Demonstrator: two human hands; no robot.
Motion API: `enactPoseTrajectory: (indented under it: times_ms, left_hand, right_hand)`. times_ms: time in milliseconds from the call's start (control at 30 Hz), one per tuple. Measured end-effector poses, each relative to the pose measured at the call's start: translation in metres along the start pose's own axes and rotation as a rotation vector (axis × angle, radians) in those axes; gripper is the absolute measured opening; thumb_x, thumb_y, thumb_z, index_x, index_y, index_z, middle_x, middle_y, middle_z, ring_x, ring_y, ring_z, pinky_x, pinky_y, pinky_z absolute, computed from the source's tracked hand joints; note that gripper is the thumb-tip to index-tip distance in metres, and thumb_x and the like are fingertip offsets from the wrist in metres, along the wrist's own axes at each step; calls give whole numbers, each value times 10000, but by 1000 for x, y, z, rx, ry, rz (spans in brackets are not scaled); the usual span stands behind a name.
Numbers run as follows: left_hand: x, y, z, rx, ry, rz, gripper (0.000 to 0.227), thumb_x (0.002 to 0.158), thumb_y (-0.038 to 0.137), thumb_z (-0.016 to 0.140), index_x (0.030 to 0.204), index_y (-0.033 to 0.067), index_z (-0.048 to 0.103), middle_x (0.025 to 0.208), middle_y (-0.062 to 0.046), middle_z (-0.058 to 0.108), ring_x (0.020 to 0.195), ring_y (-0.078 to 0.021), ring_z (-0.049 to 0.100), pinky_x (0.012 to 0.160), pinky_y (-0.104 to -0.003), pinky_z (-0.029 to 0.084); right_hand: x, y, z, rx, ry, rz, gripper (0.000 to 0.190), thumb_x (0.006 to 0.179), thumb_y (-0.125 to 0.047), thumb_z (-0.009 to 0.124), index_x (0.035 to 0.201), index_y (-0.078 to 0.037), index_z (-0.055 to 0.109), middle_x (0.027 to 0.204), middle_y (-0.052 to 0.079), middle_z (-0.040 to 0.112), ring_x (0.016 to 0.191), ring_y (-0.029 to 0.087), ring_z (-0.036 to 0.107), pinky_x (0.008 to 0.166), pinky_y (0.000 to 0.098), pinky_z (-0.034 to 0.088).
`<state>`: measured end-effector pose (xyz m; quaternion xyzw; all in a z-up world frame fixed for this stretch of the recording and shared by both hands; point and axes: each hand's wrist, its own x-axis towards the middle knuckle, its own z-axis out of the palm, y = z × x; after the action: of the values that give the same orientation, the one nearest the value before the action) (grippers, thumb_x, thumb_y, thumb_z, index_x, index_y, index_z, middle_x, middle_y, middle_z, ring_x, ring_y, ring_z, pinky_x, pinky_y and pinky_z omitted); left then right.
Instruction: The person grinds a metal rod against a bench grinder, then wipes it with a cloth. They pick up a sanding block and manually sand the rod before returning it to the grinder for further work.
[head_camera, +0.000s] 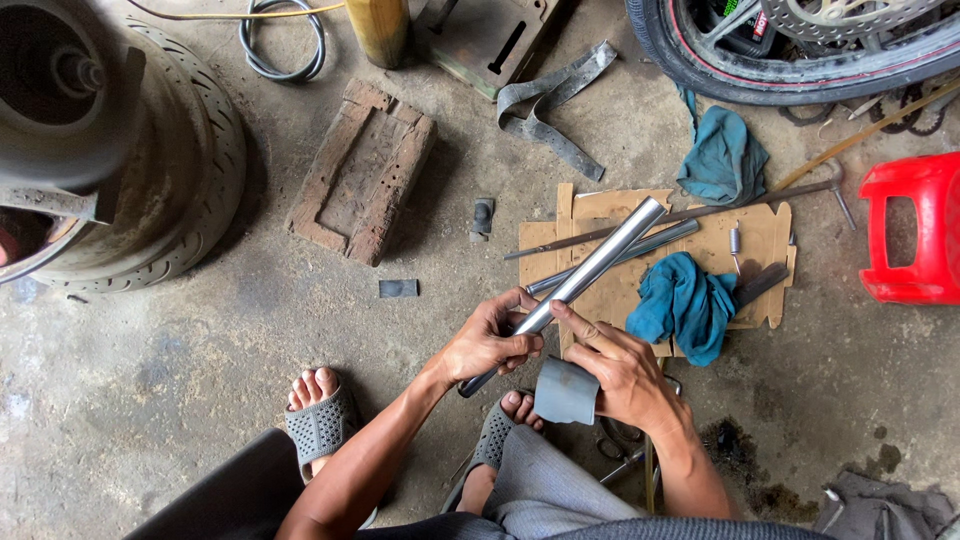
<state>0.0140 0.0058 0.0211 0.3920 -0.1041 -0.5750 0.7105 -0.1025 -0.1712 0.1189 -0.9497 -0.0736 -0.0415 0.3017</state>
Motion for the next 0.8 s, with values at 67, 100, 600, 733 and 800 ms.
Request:
enactPoseTrajectory:
  times_ms: [67,100,600,733,800]
  left_hand:
    - [1,-3,0,-21,-8,-3,359,881,-62,722,1176,0,525,748,-192,682,469,-110,533,362,-217,442]
    - [1,-4,-1,-23,-7,-1,359,881,-62,722,1176,0,525,748,-192,682,469,-110,533,362,-217,442]
    - [0,-5,-2,-147,-42,-44,369,881,-87,694,1193,-12,512,721,-206,660,449,-113,537,337,-219,454]
    - [0,-4,-3,-130,-40,-47,365,870,-93,701,1182,-22,525,721,-210,665,443,-110,542,335,-217,457]
    - [0,-4,-3,-124,-39,-47,371,865,-99,702,1183,-21,528,723,-209,668,445,-109,542,338,-214,458]
  right_hand:
    - [5,1,-6,-72,-3,-22,204,730,-276,724,799,-124,607,1490,86,560,658,221,610,542,375,518]
    - [2,5,-5,-72,-5,-24,204,730,-276,724,799,-124,607,1490,86,560,658,221,610,542,375,518]
    - [11,5,-26,-181,92,9,60,810,-139,672,854,-157,635,1506,88,577,734,242,644,626,388,542]
    - [15,1,-30,-173,108,23,68,805,-143,665,863,-172,645,1511,76,577,744,237,650,643,391,546]
    - [15,0,-31,-157,116,32,54,821,-139,659,863,-172,648,1509,74,583,744,235,652,648,385,549]
